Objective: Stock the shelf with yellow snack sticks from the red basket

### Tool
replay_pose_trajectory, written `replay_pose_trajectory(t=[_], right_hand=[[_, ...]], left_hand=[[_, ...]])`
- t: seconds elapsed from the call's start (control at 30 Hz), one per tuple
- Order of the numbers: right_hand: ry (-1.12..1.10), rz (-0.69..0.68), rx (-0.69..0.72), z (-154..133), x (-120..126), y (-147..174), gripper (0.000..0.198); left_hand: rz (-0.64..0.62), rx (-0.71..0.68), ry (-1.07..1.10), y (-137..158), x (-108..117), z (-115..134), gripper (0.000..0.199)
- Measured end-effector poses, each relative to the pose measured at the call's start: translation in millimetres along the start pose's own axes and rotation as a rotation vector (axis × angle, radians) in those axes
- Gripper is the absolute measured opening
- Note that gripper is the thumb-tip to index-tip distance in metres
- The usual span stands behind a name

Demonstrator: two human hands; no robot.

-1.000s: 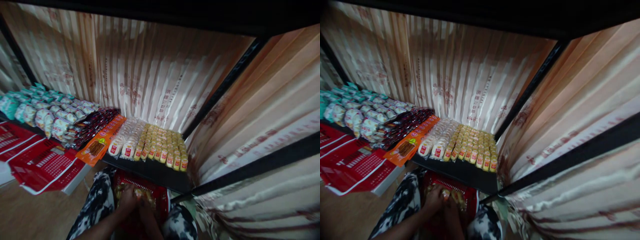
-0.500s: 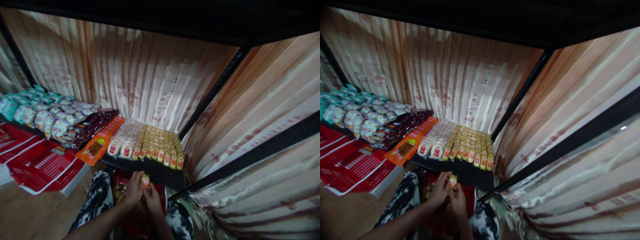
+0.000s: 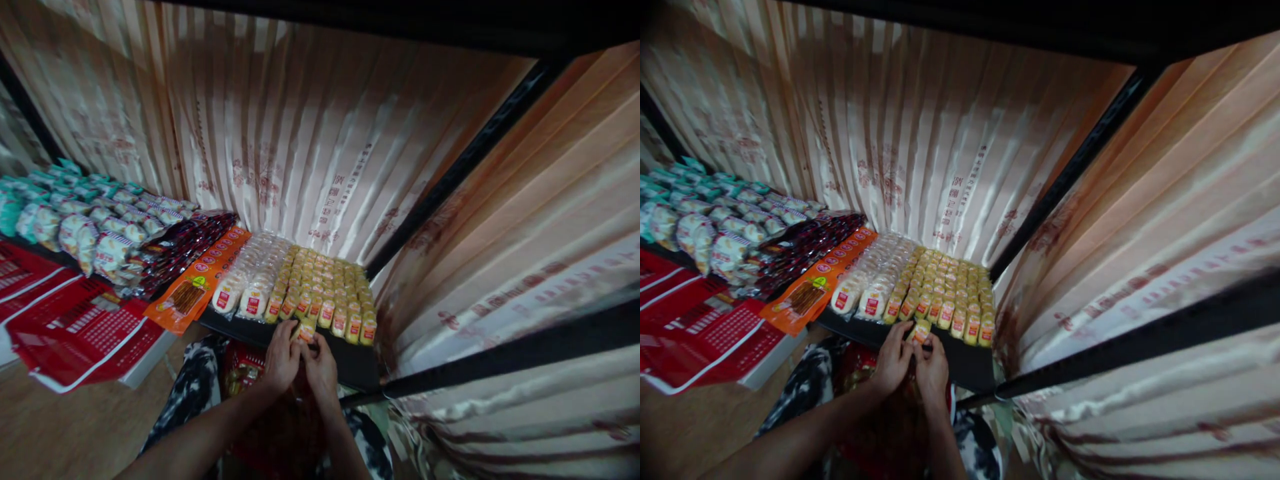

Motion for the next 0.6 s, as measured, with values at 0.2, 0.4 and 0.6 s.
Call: replay_pose_trajectory(t=[0.2,0.4,0.6], right_hand=[[0.094,0.072,-0.036,-5.0,-2.3,-21.1,0.052],[0.106,0.071,-0.025,-2.9,-15.3,-38.5,0.057],[0.126,0.122,0.058,5.7,-25.3,-44.3,0.053]], left_hand=[[-0.041,0.037,-0.044,-22.7,-9.3,-8.3,0.038],[-0.062,0.006,-0.042,-31.9,-17.9,-20.7,0.043],[-0.008,-0.039,-0.044,-31.9,-20.9,-30.4,0.042]])
Point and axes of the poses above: each hand's wrist, its own y-axis away from the middle knuckle, its own x-axis out of the back of the hand, z = x × y, the point moved 2 cm from there along -y, towards the middle knuckle, and after that the axes turned 6 degrees about -x, right-handed, at the moved point
